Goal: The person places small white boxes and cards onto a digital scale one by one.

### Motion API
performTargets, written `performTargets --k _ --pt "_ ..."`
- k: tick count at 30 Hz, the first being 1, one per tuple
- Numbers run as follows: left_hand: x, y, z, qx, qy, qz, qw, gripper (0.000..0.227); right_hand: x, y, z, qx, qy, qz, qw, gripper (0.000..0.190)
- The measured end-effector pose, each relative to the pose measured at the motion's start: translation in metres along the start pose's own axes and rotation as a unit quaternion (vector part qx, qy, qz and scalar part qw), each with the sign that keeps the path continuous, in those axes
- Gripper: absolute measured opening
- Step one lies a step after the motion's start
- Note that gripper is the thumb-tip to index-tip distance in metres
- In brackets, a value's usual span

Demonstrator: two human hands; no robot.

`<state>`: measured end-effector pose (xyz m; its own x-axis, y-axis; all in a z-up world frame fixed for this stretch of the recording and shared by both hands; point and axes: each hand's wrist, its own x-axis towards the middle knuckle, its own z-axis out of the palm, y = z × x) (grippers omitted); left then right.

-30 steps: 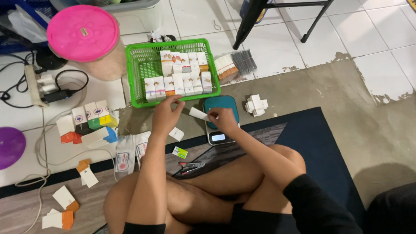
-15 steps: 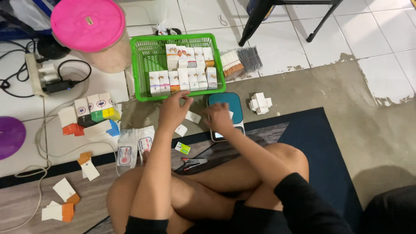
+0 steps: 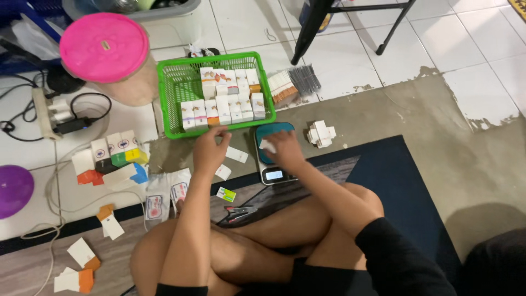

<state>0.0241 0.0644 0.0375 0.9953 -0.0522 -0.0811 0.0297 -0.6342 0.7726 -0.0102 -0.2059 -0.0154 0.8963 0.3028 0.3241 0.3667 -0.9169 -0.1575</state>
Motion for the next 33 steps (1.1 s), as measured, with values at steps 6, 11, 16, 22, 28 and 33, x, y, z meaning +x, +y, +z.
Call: performTargets --k 6,11,16,22,28,33 --pt "0.002 -0.002 -0.005 -0.05 0.024 0.004 0.998 0.028 0.029 -0.064 0.088 -0.114 -0.143 -0.034 0.983 0.044" --pt "0.008 0.005 -0.011 -0.094 0.036 0.018 0.995 0.025 0.049 -0.074 0.125 -0.169 -0.319 0.041 0.932 0.059" --pt "0.011 0.016 -0.021 -0.135 0.045 0.013 0.99 0.024 0.062 -0.074 0.132 -0.176 -0.375 0.065 0.908 0.064" --pt "0.011 0.021 -0.024 -0.166 0.039 -0.001 0.985 0.025 0.058 -0.069 0.126 -0.154 -0.367 0.093 0.913 0.047" --pt "0.01 0.022 -0.028 -0.162 0.034 0.002 0.986 0.028 0.056 -0.056 0.126 -0.159 -0.334 0.082 0.925 0.035" --pt "0.009 0.021 -0.026 -0.156 0.037 -0.001 0.987 0.026 0.053 -0.052 0.127 -0.16 -0.301 0.085 0.936 0.022"
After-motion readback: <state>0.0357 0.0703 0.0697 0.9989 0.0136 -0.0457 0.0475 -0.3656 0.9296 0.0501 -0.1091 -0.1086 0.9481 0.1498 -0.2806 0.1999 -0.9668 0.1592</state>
